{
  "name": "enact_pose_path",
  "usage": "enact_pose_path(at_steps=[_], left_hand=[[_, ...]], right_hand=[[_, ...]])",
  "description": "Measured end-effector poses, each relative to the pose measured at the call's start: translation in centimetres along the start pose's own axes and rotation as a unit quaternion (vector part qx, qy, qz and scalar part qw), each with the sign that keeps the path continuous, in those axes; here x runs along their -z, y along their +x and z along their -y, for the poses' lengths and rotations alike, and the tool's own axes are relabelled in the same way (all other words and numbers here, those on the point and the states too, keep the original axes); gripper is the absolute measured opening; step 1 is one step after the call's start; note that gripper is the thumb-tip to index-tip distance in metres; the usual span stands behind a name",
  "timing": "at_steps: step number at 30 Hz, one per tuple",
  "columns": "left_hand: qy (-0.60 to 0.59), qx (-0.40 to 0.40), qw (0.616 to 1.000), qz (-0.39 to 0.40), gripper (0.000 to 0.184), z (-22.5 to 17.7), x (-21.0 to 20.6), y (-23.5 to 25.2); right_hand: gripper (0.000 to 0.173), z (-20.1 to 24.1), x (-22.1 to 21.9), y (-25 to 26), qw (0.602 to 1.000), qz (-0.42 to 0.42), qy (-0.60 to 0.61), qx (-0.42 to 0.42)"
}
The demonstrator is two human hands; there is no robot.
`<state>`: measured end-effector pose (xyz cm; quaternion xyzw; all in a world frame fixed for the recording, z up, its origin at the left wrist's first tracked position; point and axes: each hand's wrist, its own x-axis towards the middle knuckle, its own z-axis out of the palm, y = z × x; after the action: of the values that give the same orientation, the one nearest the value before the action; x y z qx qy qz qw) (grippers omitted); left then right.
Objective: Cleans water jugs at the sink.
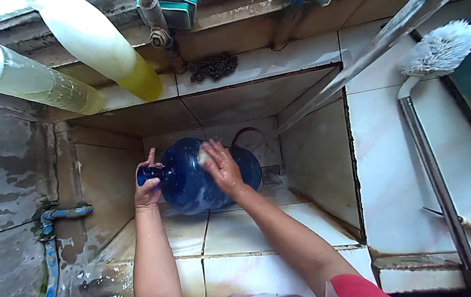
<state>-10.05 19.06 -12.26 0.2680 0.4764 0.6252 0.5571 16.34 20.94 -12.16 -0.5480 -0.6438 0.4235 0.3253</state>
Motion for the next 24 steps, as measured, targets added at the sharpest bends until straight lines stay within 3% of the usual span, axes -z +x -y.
enact_pose_path(at_steps=[2,3,5,7,9,10,13,15,17,19,21,23,24], left_hand=[[-0.002,-0.003,0.999,-0.049,0.081,0.2,0.3,0.4],[0.022,-0.007,0.992,-0.126,0.068,0.1,-0.2,0.6],[0.06,0.021,0.942,-0.329,0.047,-0.3,-1.1,1.1],[0.102,0.058,0.89,-0.44,0.04,-0.5,-0.9,1.5],[0.106,0.052,0.904,-0.411,0.029,-0.3,-0.7,1.4],[0.094,0.038,0.934,-0.343,0.029,0.0,-0.5,1.2],[0.001,0.005,0.997,-0.081,0.065,1.0,2.7,0.8],[-0.065,0.0,0.998,-0.007,0.081,1.5,5.3,1.3],[-0.07,-0.002,0.995,-0.066,0.081,2.1,7.3,1.6],[0.001,0.028,0.984,-0.174,0.049,2.4,8.6,1.5],[0.111,0.12,0.948,-0.275,0.03,2.8,9.3,1.0],[0.19,0.207,0.905,-0.319,0.047,3.8,9.9,0.0],[0.207,0.242,0.897,-0.307,0.053,4.1,10.0,-0.8]], right_hand=[[0.053,0.2,-2.0,-0.3,0.997,-0.013,-0.011,0.074],[0.054,-1.0,-2.6,-0.6,0.997,-0.004,-0.04,0.059],[0.051,-4.9,-2.4,-1.2,0.988,0.044,-0.139,-0.044],[0.052,-8.2,-1.1,-1.4,0.964,0.07,-0.189,-0.176],[0.055,-7.9,-0.3,-0.9,0.955,0.068,-0.158,-0.242],[0.055,-6.3,-0.4,-0.5,0.965,0.063,-0.133,-0.219],[0.055,-1.2,-1.8,1.1,0.998,0.029,-0.056,-0.026],[0.053,-1.9,-2.1,2.5,0.997,0.054,-0.059,0.006],[0.049,-6.6,-1.3,3.3,0.985,0.095,-0.127,-0.06],[0.054,-12.5,0.5,3.2,0.968,0.117,-0.118,-0.187],[0.062,-15.7,1.8,1.6,0.927,0.092,0.102,-0.349],[0.08,-16.0,1.4,-1.2,0.825,0.073,0.299,-0.475],[0.083,-15.2,1.2,-2.4,0.793,0.082,0.337,-0.501]])
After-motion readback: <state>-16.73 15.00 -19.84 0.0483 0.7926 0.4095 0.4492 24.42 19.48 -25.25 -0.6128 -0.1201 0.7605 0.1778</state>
